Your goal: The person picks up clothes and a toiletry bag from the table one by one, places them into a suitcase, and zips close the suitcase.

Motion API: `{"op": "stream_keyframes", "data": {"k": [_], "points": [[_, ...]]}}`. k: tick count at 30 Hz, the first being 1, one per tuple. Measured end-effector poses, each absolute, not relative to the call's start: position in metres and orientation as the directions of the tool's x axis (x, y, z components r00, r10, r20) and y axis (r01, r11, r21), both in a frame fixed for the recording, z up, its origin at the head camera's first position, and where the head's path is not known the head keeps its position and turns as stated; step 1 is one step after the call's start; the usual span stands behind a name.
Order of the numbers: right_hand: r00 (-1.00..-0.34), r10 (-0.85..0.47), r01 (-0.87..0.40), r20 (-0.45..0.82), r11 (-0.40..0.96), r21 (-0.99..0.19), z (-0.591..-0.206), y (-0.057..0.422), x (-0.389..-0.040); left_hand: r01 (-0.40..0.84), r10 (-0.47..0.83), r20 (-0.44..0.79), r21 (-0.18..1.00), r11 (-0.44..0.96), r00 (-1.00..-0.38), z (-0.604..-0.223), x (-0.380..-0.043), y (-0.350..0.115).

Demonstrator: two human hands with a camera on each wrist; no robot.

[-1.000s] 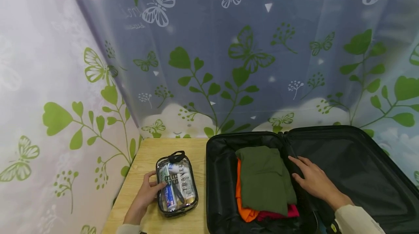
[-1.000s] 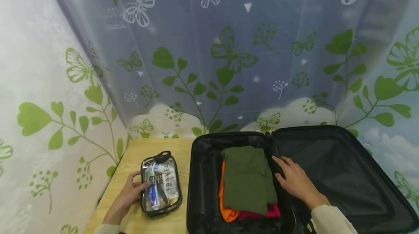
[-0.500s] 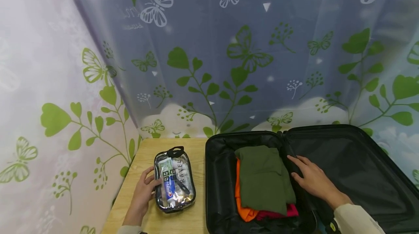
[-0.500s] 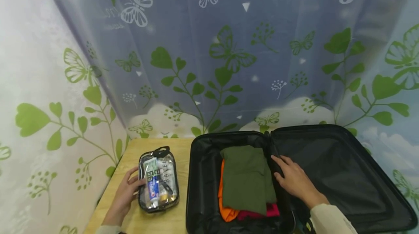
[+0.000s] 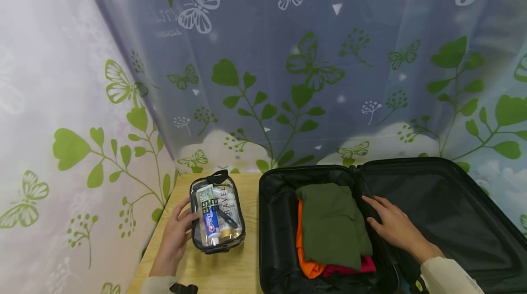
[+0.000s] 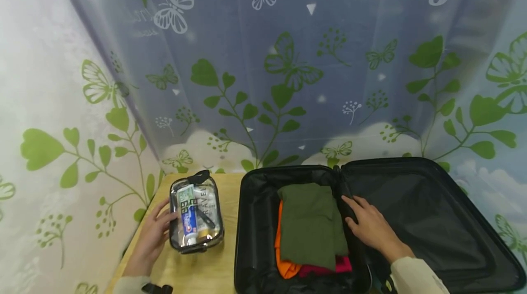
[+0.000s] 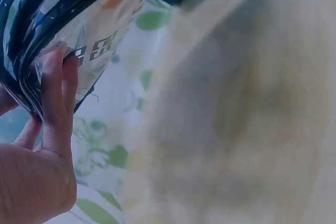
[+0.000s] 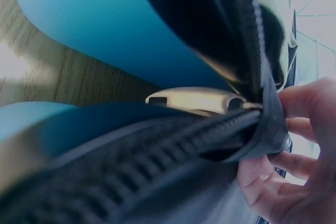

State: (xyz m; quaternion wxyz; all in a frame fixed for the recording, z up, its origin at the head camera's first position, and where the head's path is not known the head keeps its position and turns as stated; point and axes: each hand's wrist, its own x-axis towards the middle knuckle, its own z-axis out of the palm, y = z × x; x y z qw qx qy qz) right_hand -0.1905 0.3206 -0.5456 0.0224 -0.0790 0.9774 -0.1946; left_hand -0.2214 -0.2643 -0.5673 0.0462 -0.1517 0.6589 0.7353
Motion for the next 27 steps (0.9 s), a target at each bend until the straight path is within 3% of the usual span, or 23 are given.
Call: {"op": "stream_keyframes", "data": {"k": [17,27], "points": [[-0.987,-0.162,-0.144,-0.017,0.912,-0.384,-0.544,0.321,-0.189,-0.228,0.009,-0.231,0.949,-0.218,-0.973,-0.522,-0.229,-0.197],[-0.986,-0.164,-0.140,-0.030,0.913,-0.384,-0.542,0.319,-0.189,-0.214,0.074,-0.206,0.966,-0.146,-0.976,-0.513,-0.234,-0.161]]}}
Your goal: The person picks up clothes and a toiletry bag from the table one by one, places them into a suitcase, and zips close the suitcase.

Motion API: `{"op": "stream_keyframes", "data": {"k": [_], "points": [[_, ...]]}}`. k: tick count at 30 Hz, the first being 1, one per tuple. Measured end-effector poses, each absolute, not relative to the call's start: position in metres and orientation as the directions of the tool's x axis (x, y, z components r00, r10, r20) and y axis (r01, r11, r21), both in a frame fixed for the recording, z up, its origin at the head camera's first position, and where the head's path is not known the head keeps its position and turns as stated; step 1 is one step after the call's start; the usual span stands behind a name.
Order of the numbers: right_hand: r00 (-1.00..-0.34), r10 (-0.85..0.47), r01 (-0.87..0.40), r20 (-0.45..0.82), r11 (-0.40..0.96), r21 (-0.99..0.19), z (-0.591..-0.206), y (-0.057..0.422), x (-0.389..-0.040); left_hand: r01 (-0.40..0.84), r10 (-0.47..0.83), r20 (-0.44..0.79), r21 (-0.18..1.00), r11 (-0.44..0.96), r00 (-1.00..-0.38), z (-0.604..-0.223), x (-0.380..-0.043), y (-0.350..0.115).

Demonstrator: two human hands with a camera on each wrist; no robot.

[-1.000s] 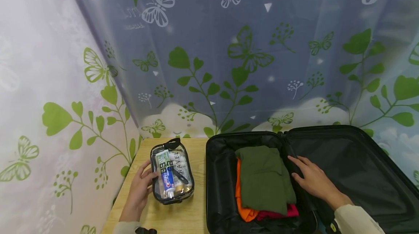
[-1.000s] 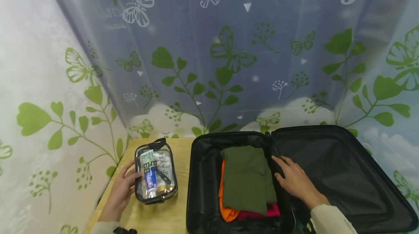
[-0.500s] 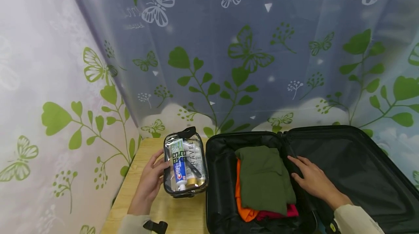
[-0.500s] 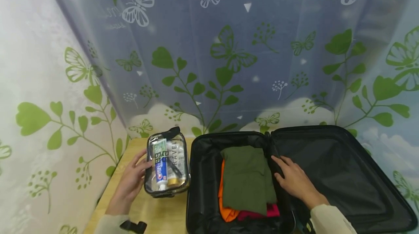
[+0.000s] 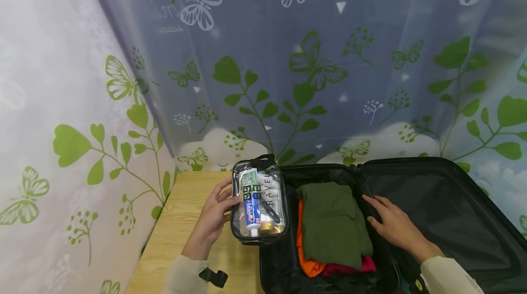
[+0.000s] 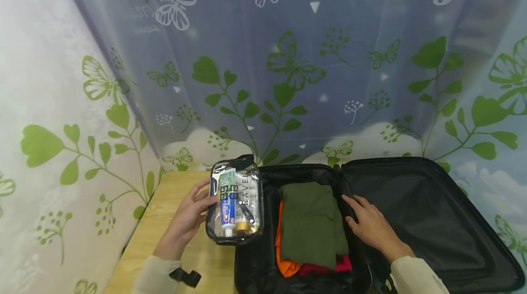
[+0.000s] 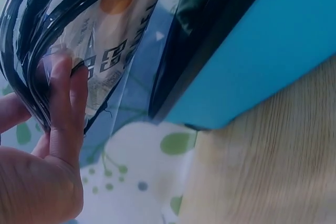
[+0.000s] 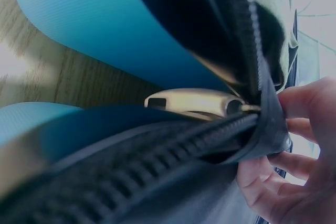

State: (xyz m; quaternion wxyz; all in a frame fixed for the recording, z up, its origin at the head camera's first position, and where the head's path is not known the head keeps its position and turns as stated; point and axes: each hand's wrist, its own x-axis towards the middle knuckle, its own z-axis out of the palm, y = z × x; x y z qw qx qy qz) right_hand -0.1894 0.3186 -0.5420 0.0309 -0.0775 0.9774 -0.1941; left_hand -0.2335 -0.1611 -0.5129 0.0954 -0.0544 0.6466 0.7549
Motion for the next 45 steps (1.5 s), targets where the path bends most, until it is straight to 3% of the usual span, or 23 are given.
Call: {"op": "stream_keyframes", "data": {"k": [22,37,45], "points": [[-0.986,-0.166,-0.144,-0.026,0.913,-0.382,-0.545,0.317,-0.190,-0.208,0.215,-0.204,0.978,0.004,-0.955,-0.510,-0.226,-0.098],[-0.987,-0.157,-0.133,-0.031,0.915,-0.380,-0.544,0.319,-0.190,-0.207,0.233,-0.204,0.978,0.013,-0.951,-0.511,-0.224,-0.078],[-0.986,-0.163,-0.142,-0.023,0.914,-0.380,-0.546,0.320,-0.190,-0.197,0.232,-0.213,0.976,0.091,-0.949,-0.518,-0.226,-0.071]]}}
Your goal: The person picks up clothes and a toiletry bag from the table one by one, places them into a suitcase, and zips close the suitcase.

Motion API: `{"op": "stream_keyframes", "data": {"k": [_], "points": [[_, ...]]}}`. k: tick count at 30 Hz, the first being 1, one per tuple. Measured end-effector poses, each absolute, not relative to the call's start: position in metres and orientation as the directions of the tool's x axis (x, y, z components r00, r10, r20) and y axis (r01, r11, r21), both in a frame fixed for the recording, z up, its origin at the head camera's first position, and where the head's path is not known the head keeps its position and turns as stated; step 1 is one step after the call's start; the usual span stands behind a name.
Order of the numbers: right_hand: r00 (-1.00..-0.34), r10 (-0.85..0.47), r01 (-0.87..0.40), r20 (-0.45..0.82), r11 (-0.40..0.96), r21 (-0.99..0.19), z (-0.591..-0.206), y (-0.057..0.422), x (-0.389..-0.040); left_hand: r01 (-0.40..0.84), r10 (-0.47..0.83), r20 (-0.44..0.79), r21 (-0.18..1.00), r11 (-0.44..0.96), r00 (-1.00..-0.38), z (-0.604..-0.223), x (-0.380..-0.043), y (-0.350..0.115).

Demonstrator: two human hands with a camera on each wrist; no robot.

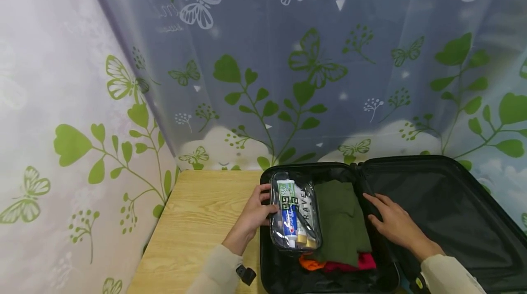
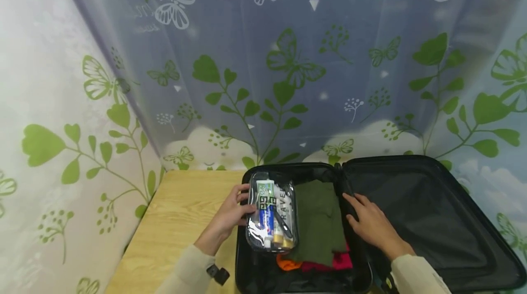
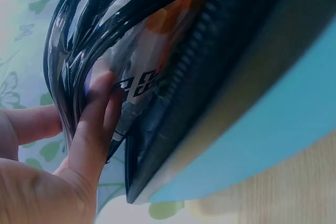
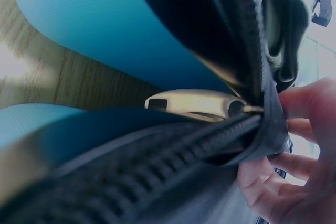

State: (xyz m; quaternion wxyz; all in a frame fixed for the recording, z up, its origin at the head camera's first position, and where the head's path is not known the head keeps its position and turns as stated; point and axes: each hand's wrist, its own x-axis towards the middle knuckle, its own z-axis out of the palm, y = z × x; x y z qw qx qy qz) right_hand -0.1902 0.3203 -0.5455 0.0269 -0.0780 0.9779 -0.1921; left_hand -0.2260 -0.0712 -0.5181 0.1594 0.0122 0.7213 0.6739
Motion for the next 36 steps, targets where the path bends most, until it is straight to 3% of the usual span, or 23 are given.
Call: {"op": "stream_keyframes", "data": {"k": [5,9,13,17,32,36], "points": [[-0.987,-0.159,-0.140,-0.020,0.918,-0.372,-0.545,0.322,-0.191,-0.177,0.247,-0.214,0.970,0.164,-0.945,-0.523,-0.227,-0.066],[-0.988,-0.156,-0.137,-0.019,0.917,-0.375,-0.545,0.324,-0.190,-0.111,0.253,-0.192,0.947,0.302,-0.948,-0.528,-0.227,-0.063],[-0.988,-0.155,-0.135,-0.022,0.916,-0.377,-0.546,0.324,-0.189,0.004,0.292,-0.165,0.864,0.503,-0.942,-0.527,-0.223,-0.062],[-0.988,-0.156,-0.136,-0.022,0.914,-0.382,-0.547,0.324,-0.188,0.085,0.349,-0.178,0.780,0.620,-0.920,-0.520,-0.220,-0.060],[-0.986,-0.168,-0.151,-0.008,0.906,-0.396,-0.546,0.320,-0.188,0.152,0.449,-0.176,0.783,0.603,-0.876,-0.516,-0.226,-0.069],[-0.986,-0.167,-0.150,-0.008,0.907,-0.394,-0.546,0.320,-0.188,0.184,0.449,-0.126,0.790,0.585,-0.884,-0.518,-0.229,-0.074]]}}
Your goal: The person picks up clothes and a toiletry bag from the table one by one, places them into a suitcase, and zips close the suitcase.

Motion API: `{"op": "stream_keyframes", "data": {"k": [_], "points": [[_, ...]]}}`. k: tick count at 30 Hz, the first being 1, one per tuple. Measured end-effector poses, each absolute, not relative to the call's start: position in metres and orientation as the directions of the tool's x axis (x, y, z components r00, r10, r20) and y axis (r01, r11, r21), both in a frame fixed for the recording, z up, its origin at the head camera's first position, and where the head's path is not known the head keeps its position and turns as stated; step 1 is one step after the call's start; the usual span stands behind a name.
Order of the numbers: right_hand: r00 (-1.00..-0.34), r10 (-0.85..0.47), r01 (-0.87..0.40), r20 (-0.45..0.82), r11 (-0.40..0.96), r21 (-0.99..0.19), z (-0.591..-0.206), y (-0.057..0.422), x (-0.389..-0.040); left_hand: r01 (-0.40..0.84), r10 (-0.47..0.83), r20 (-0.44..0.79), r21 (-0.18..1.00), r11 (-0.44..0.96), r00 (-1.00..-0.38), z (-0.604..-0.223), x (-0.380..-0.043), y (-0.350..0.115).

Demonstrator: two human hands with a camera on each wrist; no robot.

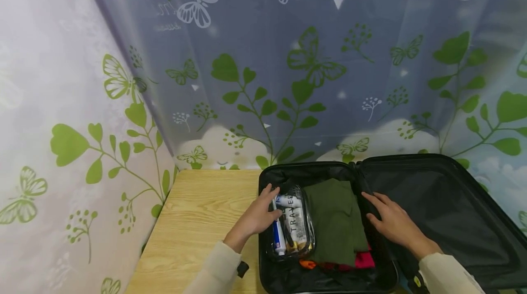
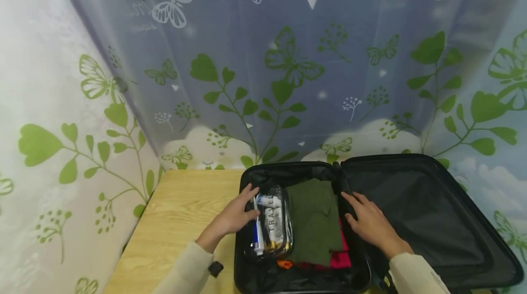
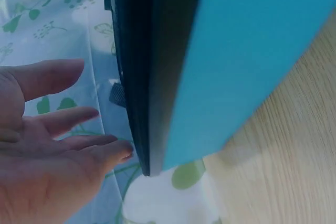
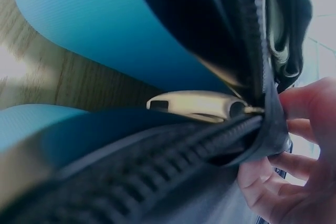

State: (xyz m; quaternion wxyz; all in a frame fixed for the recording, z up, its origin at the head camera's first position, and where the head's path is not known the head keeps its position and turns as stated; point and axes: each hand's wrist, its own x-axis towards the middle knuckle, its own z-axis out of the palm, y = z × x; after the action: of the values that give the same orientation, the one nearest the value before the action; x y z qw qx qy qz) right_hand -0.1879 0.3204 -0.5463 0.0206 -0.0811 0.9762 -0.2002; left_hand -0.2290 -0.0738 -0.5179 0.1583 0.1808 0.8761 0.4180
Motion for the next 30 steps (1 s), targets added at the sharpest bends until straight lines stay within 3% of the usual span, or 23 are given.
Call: {"op": "stream_keyframes", "data": {"k": [8,16,30], "points": [[-0.987,-0.164,-0.149,-0.004,0.909,-0.389,-0.546,0.321,-0.188,0.291,0.401,0.016,0.714,0.637,-0.916,-0.544,-0.234,-0.093],[-0.986,-0.165,-0.153,0.003,0.906,-0.394,-0.547,0.320,-0.188,0.421,0.437,0.123,0.585,0.693,-0.891,-0.565,-0.234,-0.104],[-0.987,-0.158,-0.139,-0.014,0.904,-0.404,-0.548,0.319,-0.188,0.483,0.459,0.151,0.287,0.827,-0.876,-0.566,-0.236,-0.117]]}}
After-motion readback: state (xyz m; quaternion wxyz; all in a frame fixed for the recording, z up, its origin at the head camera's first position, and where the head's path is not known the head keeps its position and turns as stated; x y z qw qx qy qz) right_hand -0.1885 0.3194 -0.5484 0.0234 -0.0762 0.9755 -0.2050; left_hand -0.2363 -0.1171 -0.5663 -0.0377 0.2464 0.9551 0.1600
